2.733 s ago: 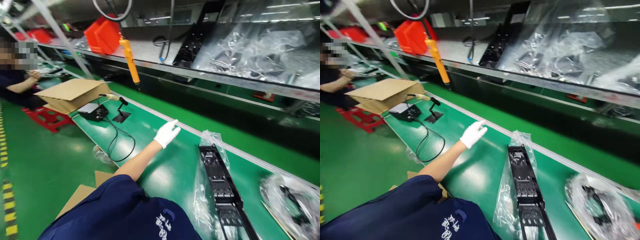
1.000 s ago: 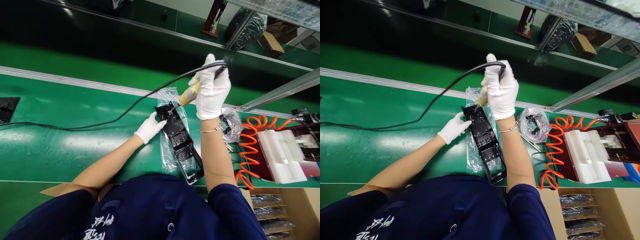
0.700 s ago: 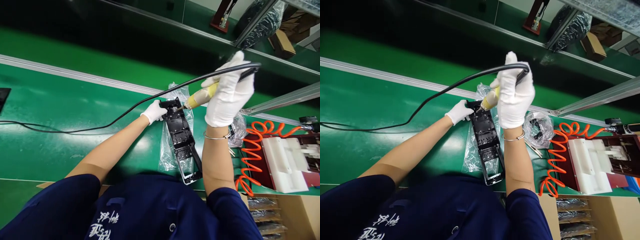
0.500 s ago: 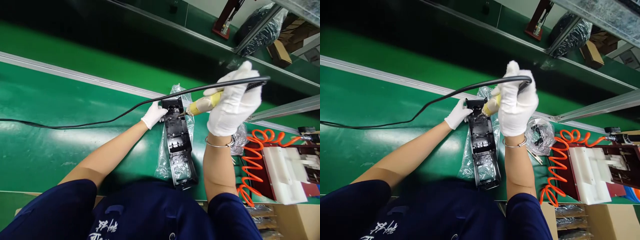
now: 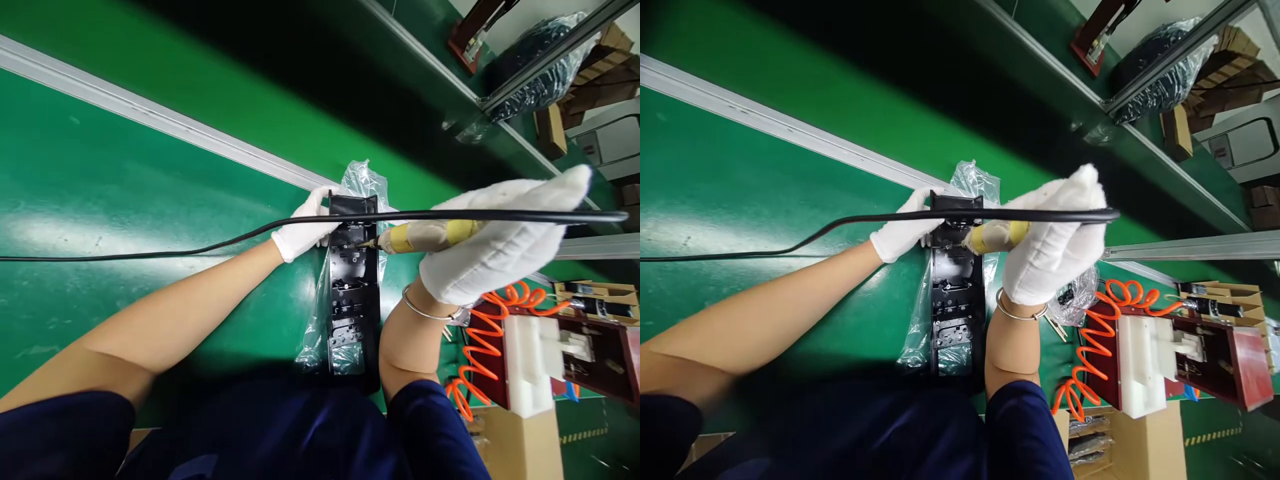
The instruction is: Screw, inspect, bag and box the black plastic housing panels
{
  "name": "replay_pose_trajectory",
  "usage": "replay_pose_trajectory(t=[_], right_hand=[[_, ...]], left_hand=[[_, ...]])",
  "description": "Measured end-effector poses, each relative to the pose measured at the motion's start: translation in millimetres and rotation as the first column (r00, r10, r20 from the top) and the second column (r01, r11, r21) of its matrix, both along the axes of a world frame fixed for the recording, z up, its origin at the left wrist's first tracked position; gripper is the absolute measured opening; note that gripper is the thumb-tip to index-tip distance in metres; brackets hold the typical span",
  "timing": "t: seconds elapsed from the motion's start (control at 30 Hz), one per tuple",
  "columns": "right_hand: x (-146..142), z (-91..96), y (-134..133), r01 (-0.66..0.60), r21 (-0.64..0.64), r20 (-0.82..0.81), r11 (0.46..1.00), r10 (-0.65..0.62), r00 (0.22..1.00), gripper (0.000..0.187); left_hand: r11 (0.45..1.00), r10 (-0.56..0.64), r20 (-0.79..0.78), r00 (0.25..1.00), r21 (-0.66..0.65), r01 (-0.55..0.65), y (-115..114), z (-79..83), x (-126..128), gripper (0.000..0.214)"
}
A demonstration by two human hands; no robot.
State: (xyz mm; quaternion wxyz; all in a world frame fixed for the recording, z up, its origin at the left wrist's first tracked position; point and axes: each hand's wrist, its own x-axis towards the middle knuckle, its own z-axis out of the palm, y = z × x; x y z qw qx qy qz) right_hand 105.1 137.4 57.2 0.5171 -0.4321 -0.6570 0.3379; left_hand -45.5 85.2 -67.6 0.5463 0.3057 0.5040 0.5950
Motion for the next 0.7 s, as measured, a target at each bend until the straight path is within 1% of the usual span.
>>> replay_pose_trajectory(t=[0.03, 0.13, 0.2, 0.33, 0.4, 0.5, 0.6, 0.67, 0.7], right_hand=[[2.7, -3.1, 2.8, -0.015, -0.012, 0.017, 1.0, 0.015, 1.0, 0.047], [6.7, -10.7, 10.5, -0.02, 0.011, 0.035, 1.0, 0.019, 0.999, 0.05], [6.5, -13.7, 13.9, -0.001, 0.022, 0.044, 1.0, 0.0, 0.999, 0.05], [4.3, -15.8, 18.4, 0.043, 0.038, 0.054, 0.998, -0.045, 0.997, 0.049], [2.5, -15.3, 18.2, 0.062, 0.044, 0.046, 0.997, -0.064, 0.997, 0.049], [-2.9, -12.3, 10.4, 0.107, 0.074, 0.033, 0.991, -0.11, 0.993, 0.047], [-10.2, -6.8, -4.8, 0.145, 0.087, 0.032, 0.986, -0.148, 0.989, 0.046], [-15.0, -3.0, -14.6, 0.119, 0.052, 0.029, 0.992, -0.121, 0.992, 0.042], [-17.4, -1.4, -18.2, 0.069, 0.017, 0.029, 0.997, -0.07, 0.997, 0.041]], left_hand=[[1.0, 0.008, -0.002, 1.0, -0.003, -0.008, 0.1, -0.4, 0.2, 0.063], [0.999, 0.01, -0.034, 0.999, -0.032, -0.011, 0.2, -2.7, 0.6, 0.059], [0.999, 0.003, -0.052, 0.999, -0.044, -0.005, 0.6, -5.2, 0.6, 0.058], [0.999, 0.034, -0.049, 0.998, -0.004, -0.035, 2.2, -10.3, 0.6, 0.053], [0.999, 0.033, -0.057, 0.998, -0.014, -0.034, 2.7, -10.1, 0.8, 0.052], [0.998, 0.028, -0.069, 0.997, -0.057, -0.032, 2.7, -5.9, 1.2, 0.052], [0.997, 0.044, -0.057, 0.997, -0.068, -0.048, 2.6, -1.3, 1.7, 0.05], [0.996, 0.049, -0.055, 0.997, -0.076, -0.053, 2.6, -0.2, 1.6, 0.052], [0.995, 0.046, -0.056, 0.997, -0.082, -0.051, 2.5, -0.3, 1.4, 0.053]])
